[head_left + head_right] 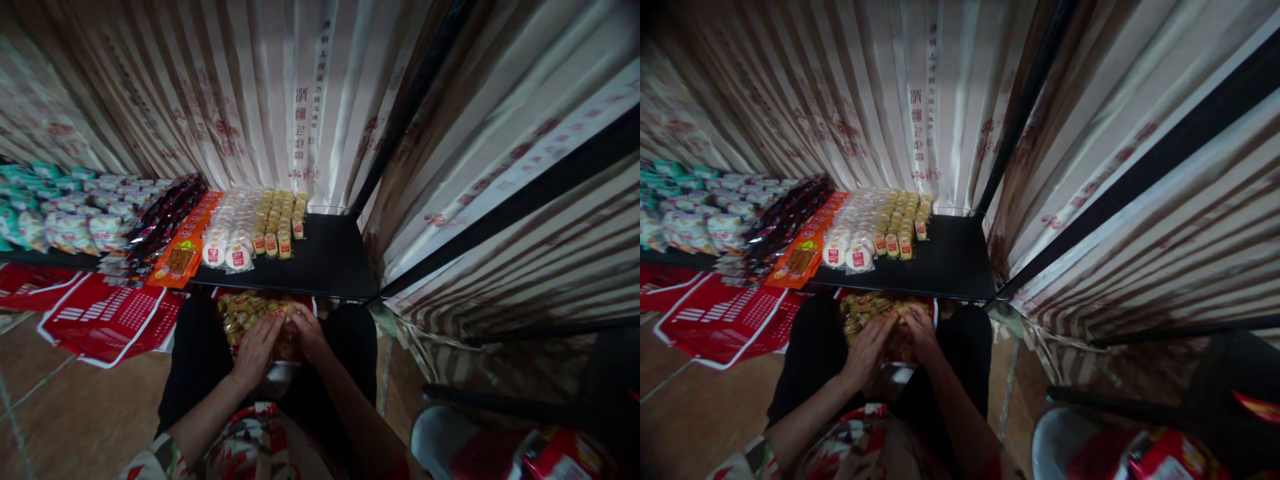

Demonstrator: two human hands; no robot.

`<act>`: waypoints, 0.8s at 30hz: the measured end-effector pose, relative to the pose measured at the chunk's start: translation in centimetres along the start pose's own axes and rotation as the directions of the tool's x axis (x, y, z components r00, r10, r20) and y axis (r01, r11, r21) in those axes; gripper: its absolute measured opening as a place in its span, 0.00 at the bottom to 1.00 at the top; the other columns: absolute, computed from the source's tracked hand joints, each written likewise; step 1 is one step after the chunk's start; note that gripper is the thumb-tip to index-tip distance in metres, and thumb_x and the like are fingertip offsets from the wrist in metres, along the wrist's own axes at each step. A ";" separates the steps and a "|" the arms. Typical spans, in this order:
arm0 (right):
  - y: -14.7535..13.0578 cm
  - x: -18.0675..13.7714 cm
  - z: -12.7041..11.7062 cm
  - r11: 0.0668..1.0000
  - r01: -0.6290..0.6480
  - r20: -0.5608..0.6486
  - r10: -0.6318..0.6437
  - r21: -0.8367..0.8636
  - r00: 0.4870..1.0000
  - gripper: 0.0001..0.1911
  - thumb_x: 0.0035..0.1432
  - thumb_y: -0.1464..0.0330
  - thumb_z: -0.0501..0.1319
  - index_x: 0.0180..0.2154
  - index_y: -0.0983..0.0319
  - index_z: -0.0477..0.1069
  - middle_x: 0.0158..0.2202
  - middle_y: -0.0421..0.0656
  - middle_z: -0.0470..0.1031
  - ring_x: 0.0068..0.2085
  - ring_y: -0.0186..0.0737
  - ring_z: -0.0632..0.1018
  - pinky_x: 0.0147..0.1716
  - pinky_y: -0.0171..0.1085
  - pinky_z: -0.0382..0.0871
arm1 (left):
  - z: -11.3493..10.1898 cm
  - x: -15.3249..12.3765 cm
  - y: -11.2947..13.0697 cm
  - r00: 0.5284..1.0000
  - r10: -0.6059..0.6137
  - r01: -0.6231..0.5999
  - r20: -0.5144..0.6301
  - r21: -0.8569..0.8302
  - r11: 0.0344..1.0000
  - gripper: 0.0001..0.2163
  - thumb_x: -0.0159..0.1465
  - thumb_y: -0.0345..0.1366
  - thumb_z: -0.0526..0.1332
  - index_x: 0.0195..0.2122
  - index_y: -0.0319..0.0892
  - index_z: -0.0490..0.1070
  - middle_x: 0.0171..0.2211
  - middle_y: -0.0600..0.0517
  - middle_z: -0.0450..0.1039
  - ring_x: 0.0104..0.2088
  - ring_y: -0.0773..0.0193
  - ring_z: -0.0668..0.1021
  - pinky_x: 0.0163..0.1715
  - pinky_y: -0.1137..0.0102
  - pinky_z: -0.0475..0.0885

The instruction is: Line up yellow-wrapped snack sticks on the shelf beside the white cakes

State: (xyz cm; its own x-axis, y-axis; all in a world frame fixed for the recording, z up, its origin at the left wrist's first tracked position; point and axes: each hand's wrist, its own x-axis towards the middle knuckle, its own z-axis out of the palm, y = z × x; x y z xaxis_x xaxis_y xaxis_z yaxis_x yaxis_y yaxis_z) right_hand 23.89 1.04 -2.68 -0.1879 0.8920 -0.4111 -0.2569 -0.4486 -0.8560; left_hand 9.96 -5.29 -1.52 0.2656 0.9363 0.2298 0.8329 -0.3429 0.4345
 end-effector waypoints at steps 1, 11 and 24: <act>-0.1 0.0 0.0 1.000 0.012 -0.004 -0.012 0.004 1.000 0.22 0.43 0.56 0.65 0.39 0.60 0.67 0.34 0.41 0.74 0.34 0.37 0.76 0.29 0.33 0.71 | 0.1 -0.1 -0.1 1.000 -0.006 0.006 -0.027 -0.001 1.000 0.26 0.60 0.25 0.49 0.61 0.44 0.52 0.54 0.45 0.65 0.55 0.58 0.65 0.55 0.61 0.62; -1.7 0.0 0.6 0.990 0.084 -0.073 -0.075 0.118 0.994 0.23 0.45 0.61 0.63 0.44 0.58 0.63 0.41 0.44 0.73 0.38 0.40 0.77 0.37 0.39 0.72 | -0.8 1.8 0.1 0.895 -0.424 0.335 -0.135 -0.421 0.843 0.22 0.61 0.37 0.52 0.57 0.40 0.57 0.52 0.43 0.65 0.53 0.57 0.68 0.52 0.59 0.65; -4.9 1.6 -2.0 0.721 0.401 0.091 -0.429 -0.565 0.899 0.13 0.48 0.63 0.61 0.37 0.59 0.72 0.40 0.43 0.75 0.42 0.41 0.75 0.40 0.38 0.69 | -2.0 8.8 -0.3 0.941 -0.331 0.221 -0.077 -0.601 0.768 0.15 0.59 0.32 0.53 0.48 0.45 0.67 0.45 0.50 0.71 0.47 0.63 0.73 0.48 0.66 0.67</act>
State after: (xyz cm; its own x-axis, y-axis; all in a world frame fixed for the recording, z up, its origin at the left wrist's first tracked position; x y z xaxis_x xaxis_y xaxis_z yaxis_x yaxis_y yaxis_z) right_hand 26.75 4.79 0.21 -0.1445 0.9892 0.0261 0.2745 0.0654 -0.9594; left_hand 11.10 2.86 2.09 -0.0632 0.9883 0.1392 0.4064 -0.1019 0.9080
